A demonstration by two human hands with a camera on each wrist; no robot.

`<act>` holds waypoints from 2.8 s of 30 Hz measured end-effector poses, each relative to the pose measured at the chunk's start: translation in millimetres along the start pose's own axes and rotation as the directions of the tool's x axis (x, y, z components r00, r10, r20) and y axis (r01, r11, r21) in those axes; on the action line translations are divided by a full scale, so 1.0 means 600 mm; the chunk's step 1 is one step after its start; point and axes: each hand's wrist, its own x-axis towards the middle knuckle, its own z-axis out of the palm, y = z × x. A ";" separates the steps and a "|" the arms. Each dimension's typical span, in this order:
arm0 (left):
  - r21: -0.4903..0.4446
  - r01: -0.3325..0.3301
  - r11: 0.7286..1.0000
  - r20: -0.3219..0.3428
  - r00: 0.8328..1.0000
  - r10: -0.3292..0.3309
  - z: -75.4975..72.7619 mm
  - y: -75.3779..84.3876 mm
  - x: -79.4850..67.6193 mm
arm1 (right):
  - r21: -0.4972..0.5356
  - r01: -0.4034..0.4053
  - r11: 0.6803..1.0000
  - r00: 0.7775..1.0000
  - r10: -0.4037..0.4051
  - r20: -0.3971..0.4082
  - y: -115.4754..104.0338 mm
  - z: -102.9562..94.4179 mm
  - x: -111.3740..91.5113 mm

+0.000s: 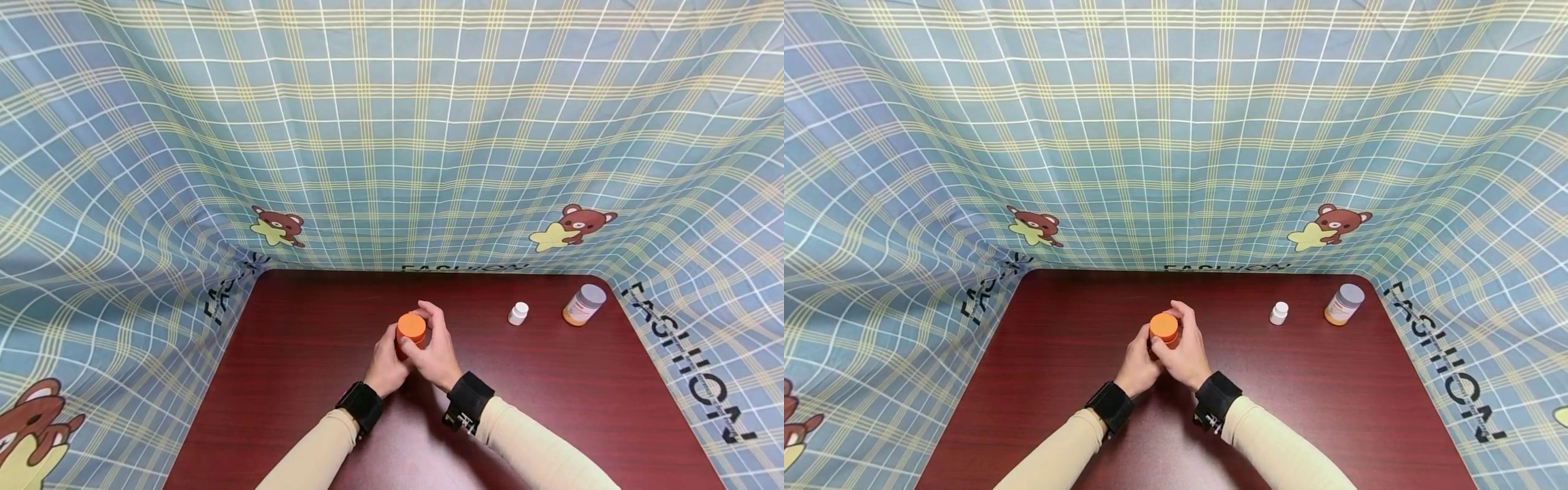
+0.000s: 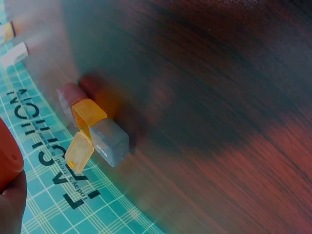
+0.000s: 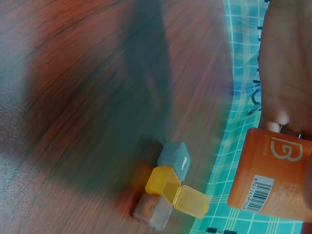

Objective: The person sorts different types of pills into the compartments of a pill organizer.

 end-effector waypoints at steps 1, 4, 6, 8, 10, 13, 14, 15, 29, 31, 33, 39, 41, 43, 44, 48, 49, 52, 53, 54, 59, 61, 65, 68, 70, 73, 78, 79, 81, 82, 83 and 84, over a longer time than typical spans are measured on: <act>0.000 -0.003 1.000 0.001 1.000 0.003 0.000 0.000 0.000 | 0.020 0.007 1.000 1.000 -0.008 0.012 -0.006 -0.002 0.000; -0.008 -0.008 1.000 -0.004 1.000 0.008 -0.001 0.000 0.000 | 0.062 0.011 0.998 1.000 -0.013 0.027 -0.030 -0.006 0.000; -0.015 -0.002 1.000 -0.006 1.000 0.002 -0.001 0.002 0.001 | 0.060 -0.021 0.998 1.000 0.020 0.017 -0.046 -0.008 0.001; -0.021 0.008 1.000 -0.011 1.000 -0.008 -0.002 0.005 0.001 | 0.042 -0.071 0.997 0.997 0.071 -0.004 -0.056 -0.007 0.001; -0.023 0.015 1.000 -0.014 1.000 -0.015 -0.002 0.007 0.002 | 0.015 -0.115 0.993 0.993 0.115 -0.034 -0.054 -0.003 0.001; -0.021 0.025 0.999 -0.012 1.000 -0.025 -0.002 0.008 0.002 | -0.012 -0.136 0.991 0.987 0.134 -0.084 -0.031 0.005 0.001; -0.018 0.025 1.000 -0.011 1.000 -0.025 -0.002 0.007 0.003 | -0.019 -0.129 0.991 0.987 0.127 -0.094 -0.023 0.007 0.001; -0.014 0.020 1.000 -0.013 1.000 -0.021 -0.002 0.007 0.003 | -0.028 -0.120 0.992 0.988 0.117 -0.100 -0.015 0.008 0.002; -0.020 -0.020 1.000 -0.022 1.000 0.020 -0.002 0.000 0.002 | -0.018 -0.037 0.999 0.999 0.037 -0.010 0.003 0.004 0.002; -0.029 -0.024 0.999 -0.017 1.000 0.023 -0.002 0.002 0.002 | -0.021 -0.060 0.998 0.998 0.059 -0.039 -0.019 0.004 0.002; -0.035 -0.027 0.999 -0.012 1.000 0.027 -0.001 0.003 0.002 | -0.031 -0.070 0.997 0.996 0.068 -0.059 -0.040 0.002 0.003; -0.005 -0.043 0.999 -0.015 0.999 0.043 0.000 0.001 0.002 | 0.011 -0.034 0.999 0.999 0.034 -0.029 -0.070 -0.003 0.003; 0.002 -0.040 0.999 -0.014 0.999 0.040 0.000 0.001 0.001 | 0.049 -0.015 0.999 1.000 0.015 0.008 -0.070 -0.004 0.003; 0.005 -0.036 0.999 -0.009 0.999 0.036 0.000 0.002 0.001 | 0.082 -0.001 0.997 0.999 -0.002 0.039 -0.070 -0.005 0.004; 0.005 -0.034 0.999 -0.008 0.999 0.034 -0.001 0.002 0.001 | 0.098 0.000 0.995 0.999 -0.005 0.052 -0.071 -0.005 0.004; -0.004 -0.038 0.999 -0.017 0.999 0.038 -0.003 0.005 0.001 | 0.077 -0.001 0.997 1.000 -0.001 0.028 -0.073 -0.004 0.003; -0.005 -0.044 0.999 -0.022 0.999 0.044 -0.004 0.006 0.002 | 0.062 -0.006 0.998 1.000 0.005 0.009 -0.074 -0.003 0.003; 0.002 -0.067 0.998 -0.033 0.997 0.067 -0.004 0.008 0.002 | 0.009 -0.018 1.000 0.999 0.018 -0.049 -0.075 0.000 0.001; 0.006 -0.071 0.997 -0.037 0.997 0.071 -0.004 0.009 0.002 | -0.003 -0.022 1.000 0.998 0.021 -0.065 -0.076 0.001 0.001; 0.010 -0.071 0.997 -0.037 0.997 0.072 -0.004 0.009 0.003 | -0.009 -0.024 1.000 0.997 0.023 -0.078 -0.076 0.002 0.001; -0.035 -0.038 0.999 -0.016 0.999 0.038 -0.003 0.008 0.003 | 0.017 -0.021 1.000 0.992 0.023 -0.127 -0.072 0.006 0.002; -0.043 -0.027 0.999 -0.008 1.000 0.026 -0.003 0.008 0.003 | 0.062 -0.017 0.998 0.991 0.025 -0.128 -0.069 0.006 0.002; -0.024 -0.023 0.999 -0.016 1.000 0.022 -0.003 0.007 0.003 | 0.219 -0.002 0.976 0.994 0.025 -0.103 -0.061 0.005 0.003; -0.040 -0.031 0.999 -0.015 0.999 0.030 -0.002 0.005 0.003 | 0.369 0.023 0.929 0.993 0.020 -0.114 -0.046 0.004 0.010; -0.073 -0.030 0.997 -0.011 1.000 0.029 -0.002 0.004 0.003 | 0.435 0.046 0.899 0.990 0.018 -0.143 -0.037 0.001 0.018; -0.112 -0.012 0.994 -0.008 1.000 0.012 -0.002 0.005 0.002 | 0.457 0.074 0.886 0.984 0.011 -0.180 -0.027 -0.009 0.031; -0.117 0.036 0.992 0.010 0.999 -0.035 -0.003 0.007 0.002 | 0.443 0.068 0.894 0.981 0.022 -0.195 -0.028 -0.043 0.052; -0.116 0.039 0.992 0.013 0.999 -0.037 -0.003 0.006 0.002 | 0.431 0.063 0.900 0.980 0.026 -0.197 -0.032 -0.052 0.057; -0.112 0.045 0.993 0.019 0.999 -0.043 -0.004 0.006 0.002 | 0.391 0.051 0.919 0.978 0.034 -0.207 -0.039 -0.071 0.068; -0.113 0.048 0.992 0.021 0.999 -0.046 -0.004 0.005 0.002 | 0.362 0.045 0.931 0.976 0.036 -0.213 -0.042 -0.082 0.073; -0.113 0.052 0.992 0.023 0.998 -0.050 -0.005 0.004 0.001 | 0.330 0.038 0.943 0.975 0.038 -0.219 -0.046 -0.092 0.078; -0.111 0.056 0.992 0.024 0.998 -0.054 -0.005 0.003 0.001 | 0.296 0.027 0.955 0.973 0.042 -0.225 -0.049 -0.102 0.083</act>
